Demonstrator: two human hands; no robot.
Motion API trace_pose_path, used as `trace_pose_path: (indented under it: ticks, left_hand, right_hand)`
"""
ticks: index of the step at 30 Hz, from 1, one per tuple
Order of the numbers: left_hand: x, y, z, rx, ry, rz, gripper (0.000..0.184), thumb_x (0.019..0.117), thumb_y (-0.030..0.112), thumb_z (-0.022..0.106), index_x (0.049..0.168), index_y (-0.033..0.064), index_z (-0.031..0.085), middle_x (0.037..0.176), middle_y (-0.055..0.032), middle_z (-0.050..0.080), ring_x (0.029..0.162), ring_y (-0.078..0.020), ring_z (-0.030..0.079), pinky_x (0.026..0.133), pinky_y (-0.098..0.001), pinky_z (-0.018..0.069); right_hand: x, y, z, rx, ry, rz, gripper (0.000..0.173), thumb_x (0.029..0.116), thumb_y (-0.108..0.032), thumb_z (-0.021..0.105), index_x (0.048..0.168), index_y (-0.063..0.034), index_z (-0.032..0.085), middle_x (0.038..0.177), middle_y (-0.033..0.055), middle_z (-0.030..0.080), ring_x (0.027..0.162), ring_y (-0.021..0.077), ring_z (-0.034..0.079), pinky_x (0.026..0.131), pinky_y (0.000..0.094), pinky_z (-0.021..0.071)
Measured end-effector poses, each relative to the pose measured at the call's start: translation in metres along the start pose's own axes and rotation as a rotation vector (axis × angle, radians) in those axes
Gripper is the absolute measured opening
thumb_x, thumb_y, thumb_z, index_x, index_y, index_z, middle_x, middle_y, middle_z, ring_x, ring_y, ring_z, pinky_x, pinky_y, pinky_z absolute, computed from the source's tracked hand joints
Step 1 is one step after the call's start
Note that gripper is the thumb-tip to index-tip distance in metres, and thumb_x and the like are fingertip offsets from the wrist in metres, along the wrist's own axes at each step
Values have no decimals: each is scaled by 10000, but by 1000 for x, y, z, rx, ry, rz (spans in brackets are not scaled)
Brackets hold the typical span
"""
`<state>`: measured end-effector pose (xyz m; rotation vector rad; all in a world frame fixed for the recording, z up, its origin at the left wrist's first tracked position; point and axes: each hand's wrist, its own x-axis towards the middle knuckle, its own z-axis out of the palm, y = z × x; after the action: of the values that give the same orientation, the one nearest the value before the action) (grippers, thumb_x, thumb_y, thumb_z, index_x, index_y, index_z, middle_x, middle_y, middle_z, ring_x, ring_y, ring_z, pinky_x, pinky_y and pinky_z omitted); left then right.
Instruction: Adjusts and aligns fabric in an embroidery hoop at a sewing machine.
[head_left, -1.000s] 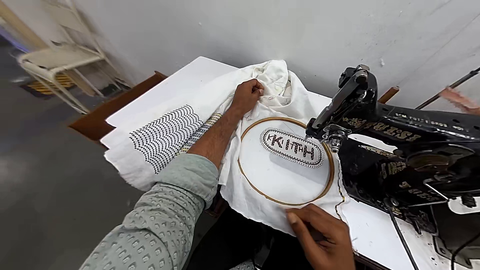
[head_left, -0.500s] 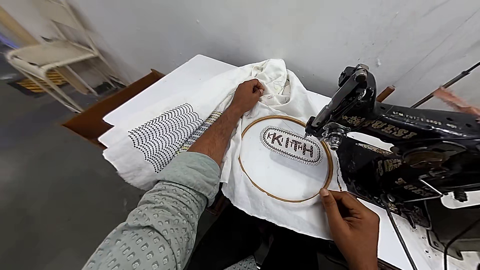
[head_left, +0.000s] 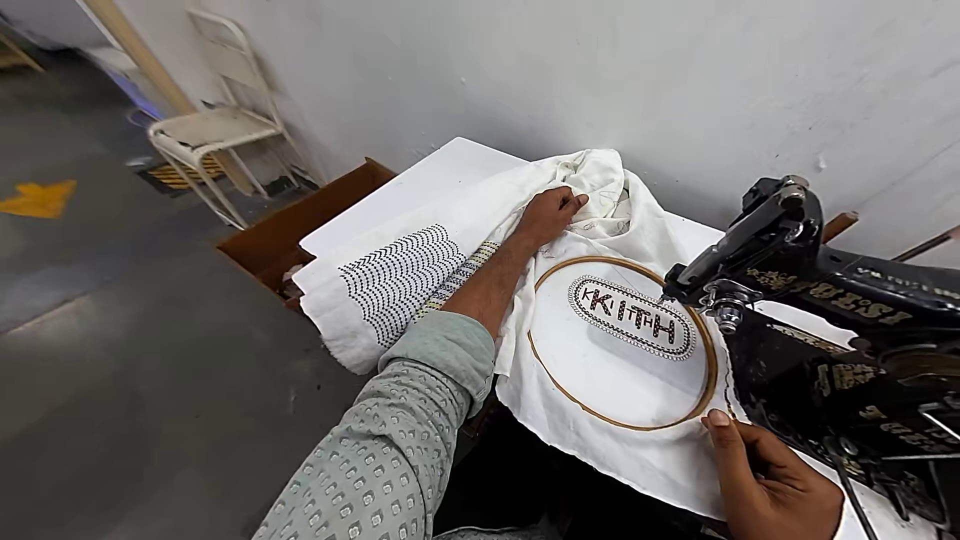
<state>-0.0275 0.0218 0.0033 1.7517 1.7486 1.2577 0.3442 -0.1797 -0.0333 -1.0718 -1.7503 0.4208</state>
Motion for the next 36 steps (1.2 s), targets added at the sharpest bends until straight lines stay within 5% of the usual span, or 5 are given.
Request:
trace_pose_path:
  ticks: [10,26,31,34,36]
  left_hand:
    - [0,5,0,108,-41,-9,563,1082,476,452,810,10,611,728,-119,587,715,-280,605,718,-518,502]
    - [-5,8,6,105,-72,73,531,1082,473,454,895,7,627,778,-144,613,765,-309,632,749,-546,519]
    - [-5,25,-14,-92,74,147,413,1092,319,474,1132,-52,653,982,-189,707,886,-287,708,837,-496,580]
    - [-27,55,-73,-436,176,87,402,1106,239,449,1412,-17,498,1285,-194,636,1020,-267,714,814,-437,624]
    - [-57,61,-123,-318,145,87,390,1091,253,495,1389,6,539,1289,-163,646,1060,-244,701,844,-432,610]
  right_hand:
    - [-1,-3,0,-39,-11,27,272,971,-244,635,787,-63,720,570,-89,562,461,-71,434,419,140,350]
    - [-5,8,1,-197,-70,-2,373,933,-511,629,999,-174,774,646,-114,603,504,-17,486,448,211,399]
    - [-5,9,2,-187,-77,1,374,933,-508,635,995,-166,774,640,-118,600,500,-27,477,447,198,395]
    - [-5,8,3,-216,-67,3,383,945,-501,617,990,-153,771,654,-104,607,513,-27,487,460,202,403]
    - [-5,9,3,-233,-71,12,397,955,-501,603,996,-141,766,663,-84,609,521,-13,488,470,224,405]
